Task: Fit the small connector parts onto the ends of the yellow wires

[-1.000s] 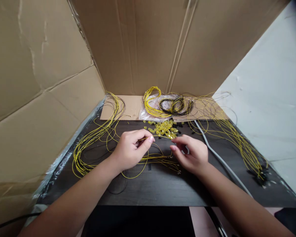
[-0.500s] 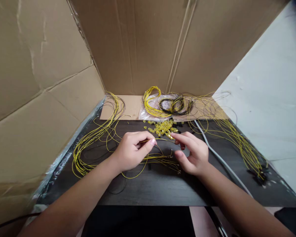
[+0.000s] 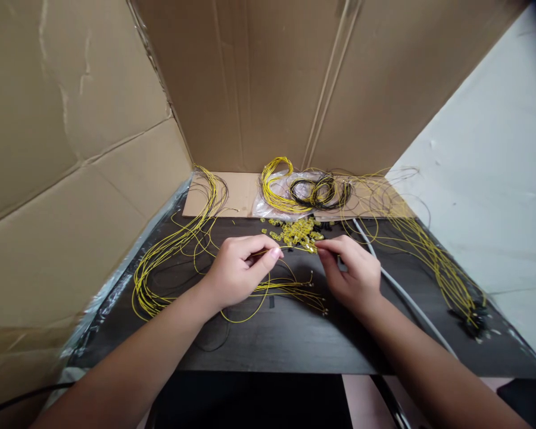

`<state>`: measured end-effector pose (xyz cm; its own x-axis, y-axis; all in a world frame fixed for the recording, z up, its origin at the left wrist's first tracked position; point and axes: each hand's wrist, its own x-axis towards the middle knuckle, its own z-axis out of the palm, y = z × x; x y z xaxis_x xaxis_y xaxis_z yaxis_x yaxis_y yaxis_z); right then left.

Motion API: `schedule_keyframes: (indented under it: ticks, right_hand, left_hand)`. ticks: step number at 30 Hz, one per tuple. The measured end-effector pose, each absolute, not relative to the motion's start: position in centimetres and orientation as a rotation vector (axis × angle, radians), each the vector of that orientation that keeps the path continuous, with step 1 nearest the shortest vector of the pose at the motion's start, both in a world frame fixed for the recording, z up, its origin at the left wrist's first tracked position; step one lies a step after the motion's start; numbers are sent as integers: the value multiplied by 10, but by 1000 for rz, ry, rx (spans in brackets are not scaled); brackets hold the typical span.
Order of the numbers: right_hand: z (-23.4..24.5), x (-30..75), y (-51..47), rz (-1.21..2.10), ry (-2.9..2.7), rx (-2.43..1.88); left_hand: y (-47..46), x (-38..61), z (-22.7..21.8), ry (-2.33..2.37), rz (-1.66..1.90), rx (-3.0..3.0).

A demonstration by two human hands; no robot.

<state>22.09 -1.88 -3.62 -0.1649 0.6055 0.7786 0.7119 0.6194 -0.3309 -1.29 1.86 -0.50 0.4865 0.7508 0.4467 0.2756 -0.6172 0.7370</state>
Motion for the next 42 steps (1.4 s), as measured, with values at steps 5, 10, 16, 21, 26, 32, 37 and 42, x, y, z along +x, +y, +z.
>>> schedule_keyframes:
  ticks: [5,10,16,21,26,32,37,42]
  right_hand:
    - [-35,221,-18,-40,-1876,-1063]
    - [-33,222,-20,0,-1867,-1031]
    - [-31,223,-26,134,-1918,-977]
    - [-33,220,-22,79,-1933,-991]
    - [-34,220,-20,-6,-1907,-1039]
    - [-38,221,-22,-4,-1992,-990]
    - [-40,218,-20,30,-2121,-975]
    - [-41,217,-21,-8,-2063,-978]
  left_hand:
    - [19,-13,-6,873,1084,2154]
    - [20,-15,-8,894,1069,2207]
    - [20,-13,-7,976,1098,2242]
    - [20,-14,-7,1005,1092,2250]
    - [21,-14,-9,1000,1098,2224]
    - [24,-12,-7,985,1225,2147]
    - [23,-13,-5,965,1352,2246]
    - [20,-11,-8,824,1259,2377]
